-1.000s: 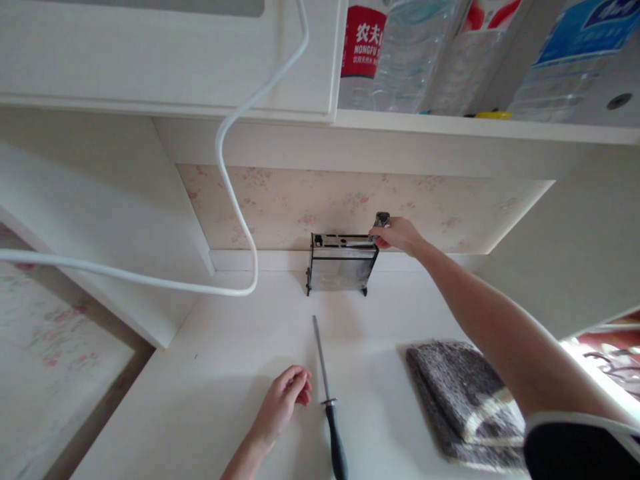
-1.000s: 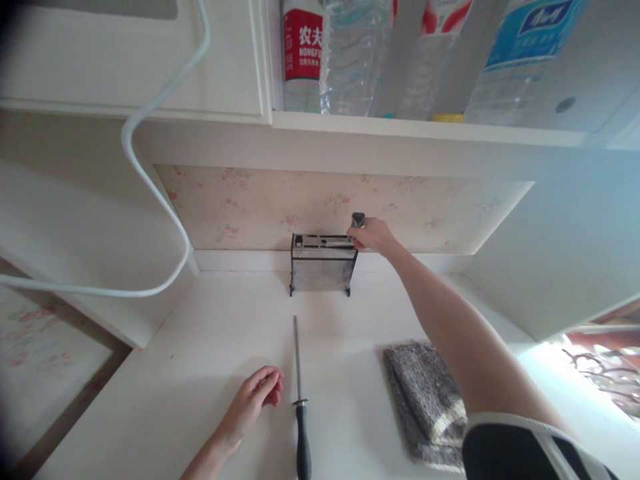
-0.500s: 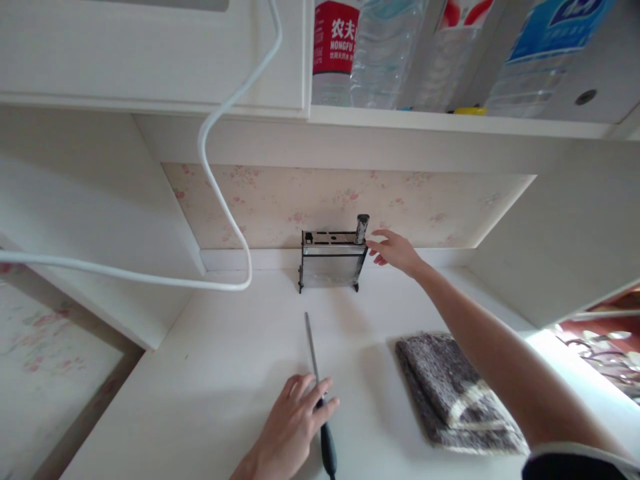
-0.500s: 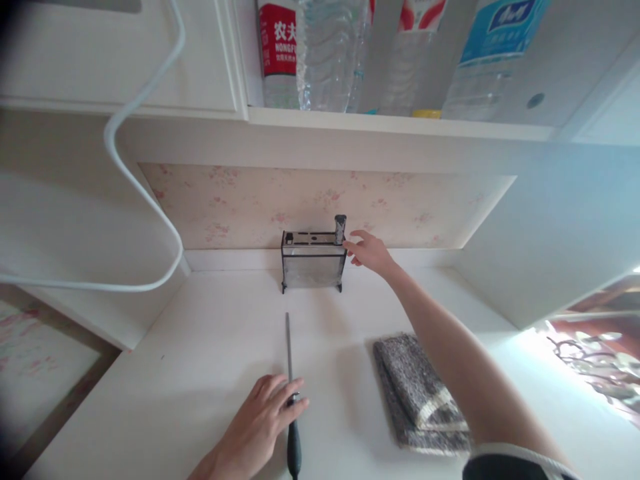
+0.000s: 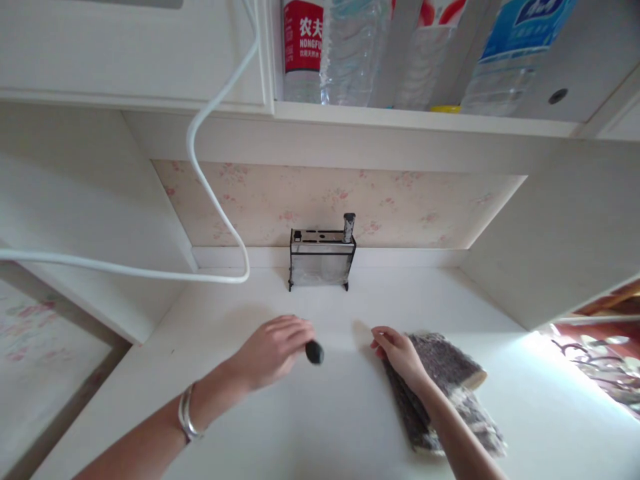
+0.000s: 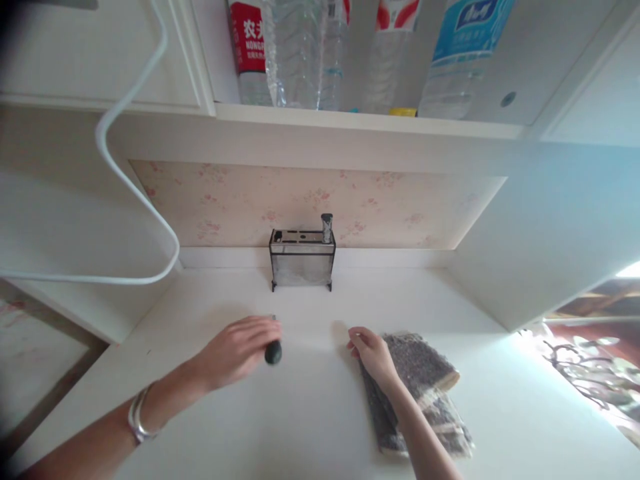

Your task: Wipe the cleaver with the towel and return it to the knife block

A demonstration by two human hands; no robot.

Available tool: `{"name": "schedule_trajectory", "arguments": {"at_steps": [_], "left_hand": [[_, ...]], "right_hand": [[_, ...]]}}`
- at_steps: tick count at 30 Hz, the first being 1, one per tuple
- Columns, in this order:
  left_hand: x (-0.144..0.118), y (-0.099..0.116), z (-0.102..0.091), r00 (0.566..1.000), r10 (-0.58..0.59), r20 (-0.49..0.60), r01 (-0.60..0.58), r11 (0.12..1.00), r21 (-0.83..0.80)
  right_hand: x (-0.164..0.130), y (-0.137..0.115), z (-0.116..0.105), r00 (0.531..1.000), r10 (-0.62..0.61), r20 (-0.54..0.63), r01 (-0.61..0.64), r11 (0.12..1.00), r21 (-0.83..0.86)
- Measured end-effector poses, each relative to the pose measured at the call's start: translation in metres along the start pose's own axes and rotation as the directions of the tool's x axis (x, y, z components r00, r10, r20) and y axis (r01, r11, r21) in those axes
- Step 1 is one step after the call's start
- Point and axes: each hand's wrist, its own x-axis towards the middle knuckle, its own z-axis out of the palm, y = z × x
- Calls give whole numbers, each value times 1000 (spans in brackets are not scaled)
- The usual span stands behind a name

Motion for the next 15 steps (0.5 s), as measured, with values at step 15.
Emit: {"name": "schedule_trajectory", "arguments": {"at_steps": [15], "left_hand": [[150, -101, -85, 427, -541, -724, 213, 839, -501]], "right_hand": [[-8, 12, 6, 981, -144, -127, 112, 966, -233]]}}
